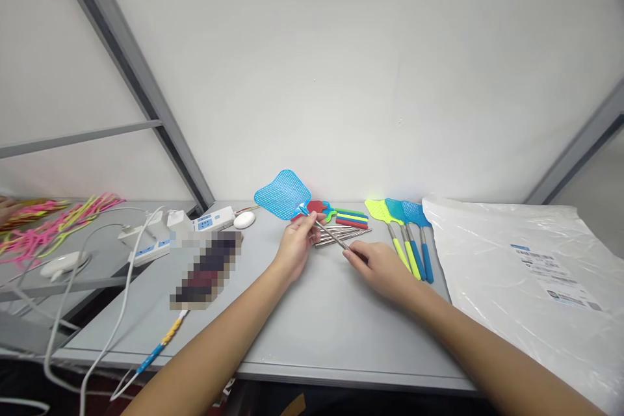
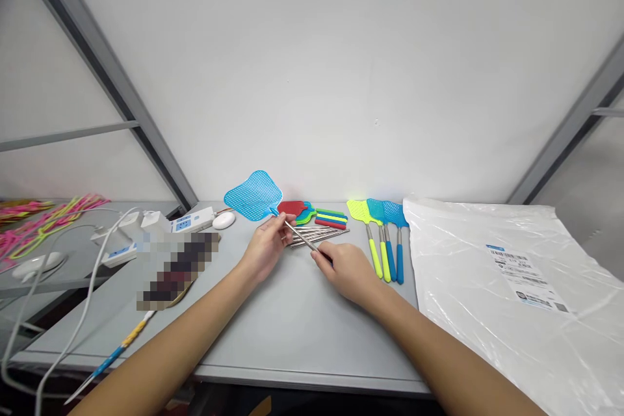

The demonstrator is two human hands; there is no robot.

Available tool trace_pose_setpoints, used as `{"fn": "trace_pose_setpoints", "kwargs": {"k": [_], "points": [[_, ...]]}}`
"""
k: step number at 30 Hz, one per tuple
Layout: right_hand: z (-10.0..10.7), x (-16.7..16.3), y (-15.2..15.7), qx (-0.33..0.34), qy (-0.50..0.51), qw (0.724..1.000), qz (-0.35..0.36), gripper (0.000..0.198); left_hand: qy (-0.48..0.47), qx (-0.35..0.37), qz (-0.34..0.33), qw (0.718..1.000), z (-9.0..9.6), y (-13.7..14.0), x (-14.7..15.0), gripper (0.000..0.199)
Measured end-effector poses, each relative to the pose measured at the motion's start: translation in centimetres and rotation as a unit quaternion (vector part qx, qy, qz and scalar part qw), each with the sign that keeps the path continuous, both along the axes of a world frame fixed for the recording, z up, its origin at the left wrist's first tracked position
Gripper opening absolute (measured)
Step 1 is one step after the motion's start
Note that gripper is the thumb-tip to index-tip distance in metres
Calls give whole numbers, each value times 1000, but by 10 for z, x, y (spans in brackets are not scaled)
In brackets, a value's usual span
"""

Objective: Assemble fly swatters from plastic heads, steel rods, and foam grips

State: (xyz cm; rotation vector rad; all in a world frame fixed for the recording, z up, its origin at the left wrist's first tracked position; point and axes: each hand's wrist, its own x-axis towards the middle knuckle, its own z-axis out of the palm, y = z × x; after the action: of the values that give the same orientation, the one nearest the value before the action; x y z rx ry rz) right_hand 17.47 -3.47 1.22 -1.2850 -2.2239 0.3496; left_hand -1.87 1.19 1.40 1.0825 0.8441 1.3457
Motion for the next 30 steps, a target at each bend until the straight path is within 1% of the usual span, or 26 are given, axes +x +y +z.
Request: {"fn": "trace_pose_setpoints", "kwargs": {"k": [5, 7, 8, 10, 13, 16, 17, 19, 21, 24, 26, 27, 28, 30], "points": [[1, 3, 4, 5, -11, 1000, 8, 32, 60, -24, -118, 991, -6, -12, 15, 36], [3, 5, 5, 5, -13, 1000, 7, 33, 62, -15, -134, 989, -7, -13, 17, 39], [3, 6, 4, 6, -13, 1000, 6, 34, 57, -6, -126, 990, -6, -11, 16, 39], [5, 7, 4, 6, -16, 1000, 4, 35, 42, 9, -83, 996, -3, -6, 11, 41], [7, 8, 3, 13, -26, 1000, 2, 35, 8, 40, 17, 999, 7, 4, -4, 42], [9, 10, 5, 27, -44, 999, 2, 36, -35, 90, 120, 988, 16, 12, -20, 38], [9, 11, 5, 31, -49, 998, 2, 36, -40, 98, 139, 985, 17, 13, -23, 38], [8, 15, 7, 34, -57, 998, -3, 35, -29, 92, 144, 985, 15, 13, -23, 41], [6, 20, 10, 36, -57, 998, -14, 33, 4, 67, 114, 991, 9, 9, -17, 44], [3, 27, 14, 40, -54, 997, -33, 27, 73, 29, 9, 997, -1, -1, -1, 48], [2, 28, 16, 42, -53, 997, -41, 24, 102, 23, -64, 992, -5, -7, 8, 50], [2, 27, 17, 43, -52, 997, -42, 23, 106, 27, -84, 990, -6, -10, 11, 50], [2, 26, 17, 44, -52, 997, -40, 22, 107, 33, -89, 990, -6, -11, 13, 49], [3, 22, 17, 45, -53, 997, -34, 23, 103, 41, -55, 992, -5, -11, 13, 49]]}}
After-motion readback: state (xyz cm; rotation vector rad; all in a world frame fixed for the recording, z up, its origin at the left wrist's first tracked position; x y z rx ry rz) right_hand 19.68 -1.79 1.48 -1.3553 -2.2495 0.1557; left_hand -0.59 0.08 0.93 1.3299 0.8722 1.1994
